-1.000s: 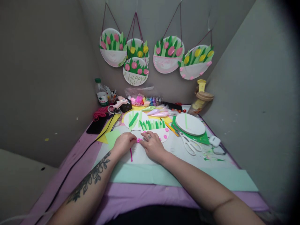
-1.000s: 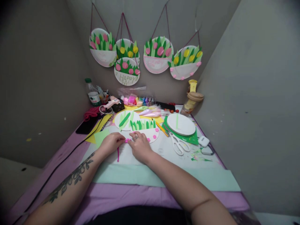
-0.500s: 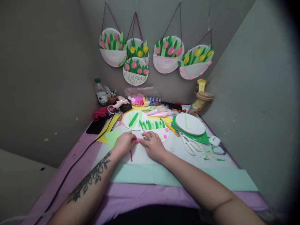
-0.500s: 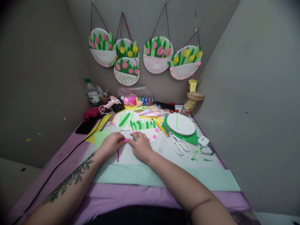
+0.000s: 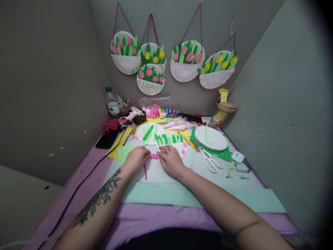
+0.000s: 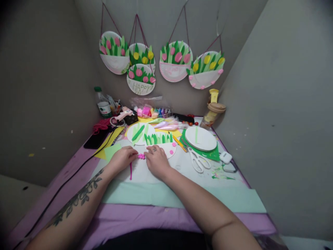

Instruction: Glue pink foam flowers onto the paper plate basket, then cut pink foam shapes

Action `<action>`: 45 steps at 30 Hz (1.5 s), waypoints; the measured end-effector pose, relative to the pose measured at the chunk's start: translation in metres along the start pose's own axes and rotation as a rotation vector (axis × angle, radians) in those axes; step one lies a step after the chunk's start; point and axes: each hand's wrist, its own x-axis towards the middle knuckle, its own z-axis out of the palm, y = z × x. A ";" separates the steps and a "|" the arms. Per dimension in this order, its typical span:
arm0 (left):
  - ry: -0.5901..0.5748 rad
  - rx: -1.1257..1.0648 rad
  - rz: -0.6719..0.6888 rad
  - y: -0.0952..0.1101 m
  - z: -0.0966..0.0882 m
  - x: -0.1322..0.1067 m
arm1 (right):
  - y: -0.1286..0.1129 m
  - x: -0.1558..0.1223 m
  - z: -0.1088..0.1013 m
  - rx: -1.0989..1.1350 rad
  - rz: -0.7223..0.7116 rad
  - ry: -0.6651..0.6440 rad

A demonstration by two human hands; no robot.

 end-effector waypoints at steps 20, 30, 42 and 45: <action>0.111 0.019 -0.237 -0.054 -0.045 -0.008 | 0.003 0.004 0.006 0.027 0.005 0.019; -0.113 0.087 -0.164 -0.059 -0.035 -0.011 | 0.003 0.000 0.008 0.088 -0.066 0.057; 0.048 -0.604 -0.098 -0.027 -0.028 -0.010 | -0.001 0.003 -0.001 0.383 -0.095 0.350; -0.029 -0.796 -0.084 -0.002 -0.020 -0.010 | -0.009 0.003 -0.002 0.429 -0.109 0.362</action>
